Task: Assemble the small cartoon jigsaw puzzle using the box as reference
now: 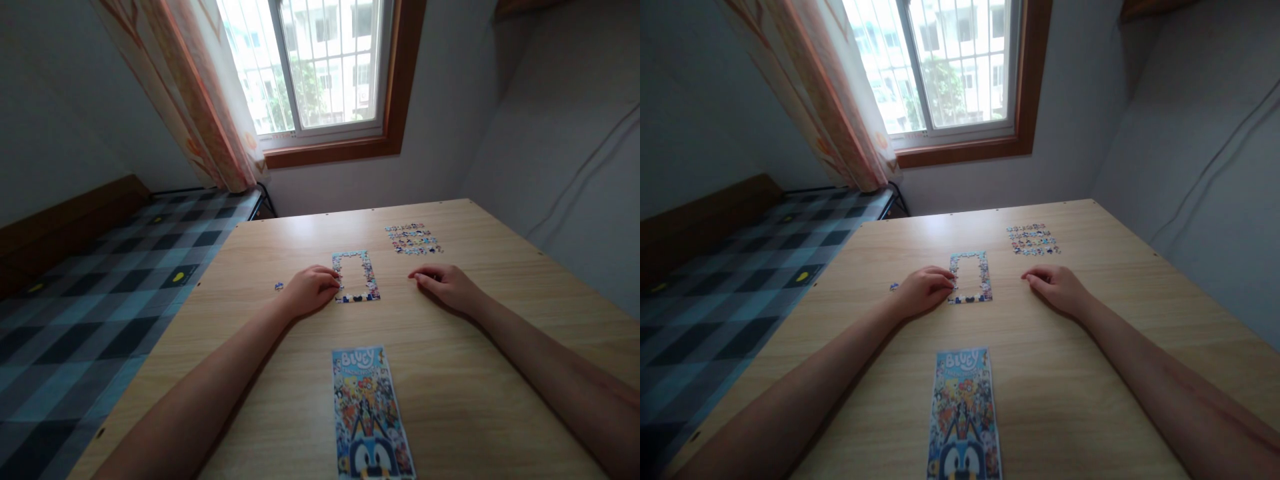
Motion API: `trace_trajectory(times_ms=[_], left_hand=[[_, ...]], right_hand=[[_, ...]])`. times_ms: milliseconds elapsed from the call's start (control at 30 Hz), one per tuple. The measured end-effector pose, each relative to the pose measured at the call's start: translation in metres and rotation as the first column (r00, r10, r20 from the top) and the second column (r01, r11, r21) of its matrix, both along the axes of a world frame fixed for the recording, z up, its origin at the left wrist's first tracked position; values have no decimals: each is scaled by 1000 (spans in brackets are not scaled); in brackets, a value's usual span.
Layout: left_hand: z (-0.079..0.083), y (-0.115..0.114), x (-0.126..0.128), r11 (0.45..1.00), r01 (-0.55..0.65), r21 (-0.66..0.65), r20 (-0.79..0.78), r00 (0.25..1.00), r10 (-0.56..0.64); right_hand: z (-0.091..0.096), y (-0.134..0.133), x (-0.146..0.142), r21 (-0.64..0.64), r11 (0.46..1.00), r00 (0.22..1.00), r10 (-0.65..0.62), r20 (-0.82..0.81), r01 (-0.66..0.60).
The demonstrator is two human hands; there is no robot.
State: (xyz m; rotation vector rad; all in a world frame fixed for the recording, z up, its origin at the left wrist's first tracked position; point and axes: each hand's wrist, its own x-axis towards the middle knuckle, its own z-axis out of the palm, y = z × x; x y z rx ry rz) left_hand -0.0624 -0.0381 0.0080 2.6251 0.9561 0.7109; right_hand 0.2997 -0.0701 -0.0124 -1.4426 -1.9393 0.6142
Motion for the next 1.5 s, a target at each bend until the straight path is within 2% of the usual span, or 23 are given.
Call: trace_trajectory(times_ms=[167, 300, 400, 467, 533, 633, 700, 800, 933, 1067, 1133, 1200, 1367, 1500], left_hand=[[4, -5, 4, 995, -45, -89, 63, 997, 51], [27, -1, -8, 980, -122, -157, 62, 989, 133], [55, 9, -35, 934, -259, -245, -136, 963, 231], [72, 15, -57, 868, -419, -268, -325, 887, 328], [82, 18, -75, 815, -527, -239, -475, 796, 375], [83, 20, -90, 746, -600, -288, -632, 705, 323], [78, 19, -90, 735, -607, -303, -677, 679, 282], [72, 19, -82, 753, -617, -227, -725, 624, 292], [72, 17, -72, 806, -583, -103, -768, 561, 308], [72, 15, -69, 807, -590, -24, -776, 520, 356], [71, 14, -69, 803, -595, -23, -759, 533, 374], [70, 14, -70, 806, -589, -57, -726, 579, 372], [69, 15, -75, 822, -534, -199, -630, 712, 310], [69, 16, -74, 798, -480, -365, -539, 808, 239]], right_hand=[[1, 0, -1, -11, 1000, 1000, 3, -1, -3], [-1, 0, 0, -28, 1000, 1000, -1, -6, 1], [-1, 0, 1, -35, 999, 1000, 6, -7, -7], [-1, 0, 1, -28, 1000, 1000, 7, -7, -7], [-1, -1, 1, -28, 1000, 1000, 5, -1, -5], [-1, -1, 1, -36, 999, 1000, 4, 22, -3], [-2, -1, 2, -33, 999, 999, 3, 32, -1], [-4, 0, 3, -35, 999, 1000, 1, 31, 0], [-3, -1, 2, -45, 999, 1000, -8, 17, 9], [-1, -1, 1, -55, 998, 1000, -13, -11, 12], [-1, -2, 0, -55, 998, 1000, -14, -11, 14], [0, -2, 0, -54, 999, 1000, -11, -9, 10], [-2, -1, 1, -33, 999, 1000, 13, -9, -13], [-2, -1, 1, -31, 999, 1000, 16, 6, -15]])
